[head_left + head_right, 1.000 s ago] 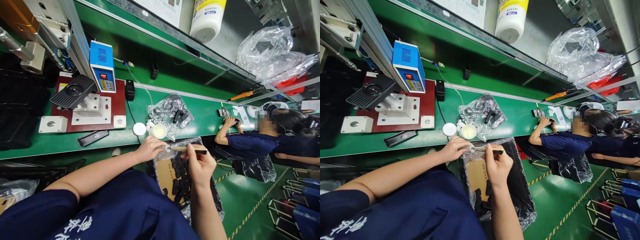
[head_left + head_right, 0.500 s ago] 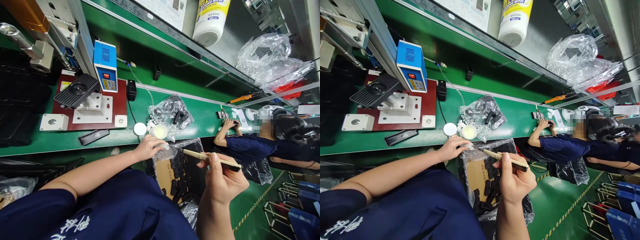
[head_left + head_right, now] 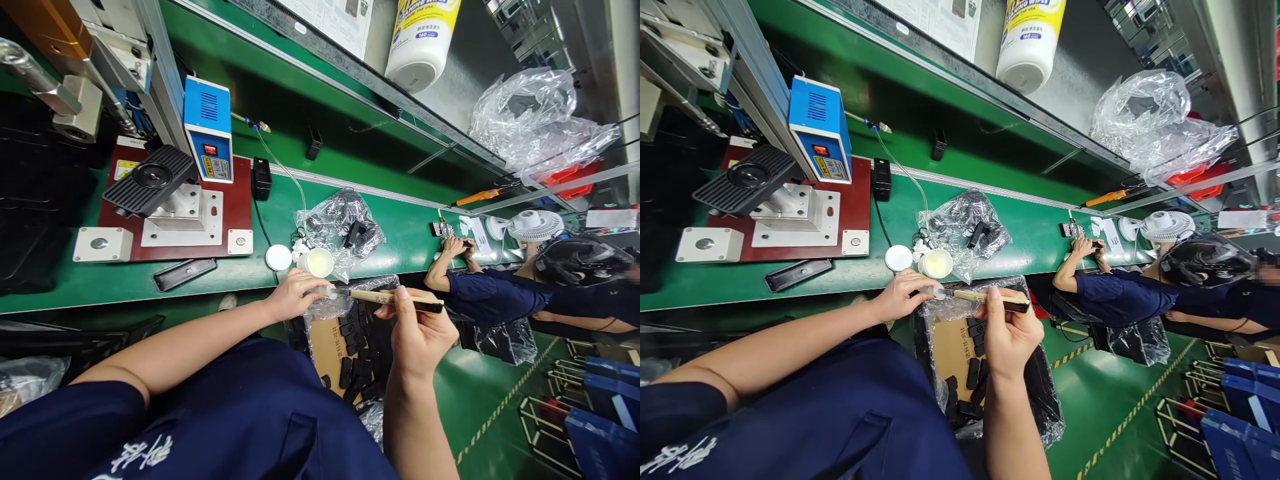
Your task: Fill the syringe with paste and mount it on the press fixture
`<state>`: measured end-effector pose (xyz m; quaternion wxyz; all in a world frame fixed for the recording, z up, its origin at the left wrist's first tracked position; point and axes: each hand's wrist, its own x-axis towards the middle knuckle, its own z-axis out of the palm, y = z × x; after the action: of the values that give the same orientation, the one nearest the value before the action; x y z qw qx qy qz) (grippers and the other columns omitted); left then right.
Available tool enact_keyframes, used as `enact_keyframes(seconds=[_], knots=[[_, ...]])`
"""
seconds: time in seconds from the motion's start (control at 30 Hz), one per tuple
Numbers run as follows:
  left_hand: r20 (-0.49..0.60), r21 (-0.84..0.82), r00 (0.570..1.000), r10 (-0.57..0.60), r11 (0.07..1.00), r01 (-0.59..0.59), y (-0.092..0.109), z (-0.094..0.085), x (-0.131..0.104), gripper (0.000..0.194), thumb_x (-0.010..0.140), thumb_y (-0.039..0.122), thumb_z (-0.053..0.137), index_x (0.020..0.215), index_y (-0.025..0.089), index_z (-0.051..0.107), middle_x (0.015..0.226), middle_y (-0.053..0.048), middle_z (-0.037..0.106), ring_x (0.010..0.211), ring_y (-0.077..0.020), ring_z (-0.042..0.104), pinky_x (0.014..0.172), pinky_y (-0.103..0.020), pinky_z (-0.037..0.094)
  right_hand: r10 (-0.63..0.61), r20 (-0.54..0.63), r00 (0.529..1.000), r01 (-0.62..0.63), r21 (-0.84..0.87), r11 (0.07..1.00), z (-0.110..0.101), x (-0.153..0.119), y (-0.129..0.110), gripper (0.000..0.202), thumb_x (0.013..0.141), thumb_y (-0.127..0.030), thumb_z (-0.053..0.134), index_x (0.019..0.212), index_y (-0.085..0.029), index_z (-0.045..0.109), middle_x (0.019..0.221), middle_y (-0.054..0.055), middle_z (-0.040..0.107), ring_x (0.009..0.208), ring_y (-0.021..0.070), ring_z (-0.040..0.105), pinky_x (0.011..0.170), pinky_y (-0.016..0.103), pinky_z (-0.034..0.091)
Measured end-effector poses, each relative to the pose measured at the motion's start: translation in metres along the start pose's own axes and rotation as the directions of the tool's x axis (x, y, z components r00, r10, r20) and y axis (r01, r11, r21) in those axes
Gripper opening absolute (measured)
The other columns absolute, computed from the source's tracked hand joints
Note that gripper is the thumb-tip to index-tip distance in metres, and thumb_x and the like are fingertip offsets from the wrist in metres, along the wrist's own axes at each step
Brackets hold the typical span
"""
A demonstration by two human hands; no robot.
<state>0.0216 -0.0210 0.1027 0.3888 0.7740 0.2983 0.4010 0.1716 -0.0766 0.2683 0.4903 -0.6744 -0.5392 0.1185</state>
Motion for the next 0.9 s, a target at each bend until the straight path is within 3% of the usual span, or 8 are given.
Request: enact_keyframes(seconds=[0.13, 0.23, 0.33, 0.47, 0.57, 0.7, 0.9], knots=[[0.028, -0.019, 1.000, 0.003, 1.000, -0.003, -0.001, -0.002, -0.002, 0.022, 0.093, 0.026, 0.055, 0.111, 0.021, 0.065, 0.099, -0.005, 0.075, 0.090, -0.0206, 0.068, 0.081, -0.035, 0.045, -0.022, 0.169, 0.985, 0.034, -0.064, 0.997, -0.005, 0.001, -0.006, 0.006, 0.086, -0.022, 0.065, 0.081, -0.018, 0.066, 0.058, -0.003, 0.065, 0.048, 0.0119, 0.062, 0.050, 0.025, 0.050], [0.029, -0.032, 0.999, 0.015, 0.999, -0.014, -0.002, -0.002, -0.001, 0.022, 0.093, 0.026, 0.054, 0.112, 0.021, 0.064, 0.100, -0.005, 0.075, 0.091, -0.0204, 0.068, 0.082, -0.035, 0.044, -0.061, 0.098, 0.993, 0.070, -0.095, 0.993, -0.007, 0.002, -0.010, 0.005, 0.085, -0.020, 0.066, 0.081, -0.018, 0.066, 0.058, -0.003, 0.066, 0.048, 0.0115, 0.061, 0.052, 0.025, 0.051], [0.027, -0.040, 0.999, 0.032, 0.999, -0.031, -0.001, -0.003, 0.000, 0.020, 0.093, 0.024, 0.055, 0.111, 0.020, 0.064, 0.101, -0.005, 0.075, 0.092, -0.0203, 0.069, 0.082, -0.035, 0.043, -0.017, 0.101, 0.995, 0.024, -0.072, 0.997, -0.006, 0.003, -0.009, 0.010, 0.086, -0.024, 0.065, 0.078, -0.018, 0.065, 0.055, -0.003, 0.064, 0.046, 0.0121, 0.061, 0.049, 0.025, 0.050], [0.035, -0.034, 0.999, 0.012, 0.999, -0.011, -0.001, -0.003, 0.000, 0.020, 0.093, 0.024, 0.054, 0.110, 0.020, 0.064, 0.101, -0.005, 0.075, 0.091, -0.0199, 0.069, 0.082, -0.035, 0.043, 0.004, 0.023, 1.000, -0.003, -0.061, 0.998, -0.004, 0.001, -0.002, 0.014, 0.086, -0.028, 0.065, 0.078, -0.017, 0.064, 0.055, -0.002, 0.064, 0.044, 0.0129, 0.060, 0.047, 0.026, 0.050], [0.048, -0.032, 0.999, -0.001, 0.999, 0.002, -0.002, -0.001, -0.001, 0.021, 0.094, 0.025, 0.053, 0.111, 0.021, 0.065, 0.101, -0.005, 0.075, 0.092, -0.0200, 0.069, 0.083, -0.035, 0.043, 0.020, 0.094, 0.995, -0.015, -0.057, 0.998, -0.003, -0.001, 0.001, 0.015, 0.087, -0.028, 0.064, 0.077, -0.017, 0.064, 0.054, -0.002, 0.063, 0.045, 0.0130, 0.060, 0.048, 0.026, 0.050], [0.037, -0.004, 0.999, -0.010, 1.000, 0.010, -0.004, 0.002, -0.003, 0.022, 0.093, 0.024, 0.054, 0.111, 0.020, 0.065, 0.100, -0.005, 0.075, 0.090, -0.0205, 0.069, 0.082, -0.036, 0.044, -0.042, 0.029, 0.999, 0.046, -0.117, 0.992, -0.004, -0.002, 0.000, 0.012, 0.086, -0.027, 0.065, 0.079, -0.018, 0.065, 0.057, -0.002, 0.065, 0.046, 0.0133, 0.061, 0.050, 0.027, 0.050], [0.037, 0.031, 0.999, -0.013, 0.999, 0.012, -0.002, 0.003, -0.002, 0.022, 0.092, 0.025, 0.057, 0.112, 0.021, 0.065, 0.101, -0.006, 0.075, 0.090, -0.0205, 0.069, 0.082, -0.036, 0.043, -0.068, 0.112, 0.991, 0.079, -0.093, 0.993, -0.002, -0.002, 0.012, 0.009, 0.087, -0.024, 0.063, 0.079, -0.018, 0.064, 0.056, -0.003, 0.064, 0.046, 0.0121, 0.060, 0.050, 0.026, 0.050]])
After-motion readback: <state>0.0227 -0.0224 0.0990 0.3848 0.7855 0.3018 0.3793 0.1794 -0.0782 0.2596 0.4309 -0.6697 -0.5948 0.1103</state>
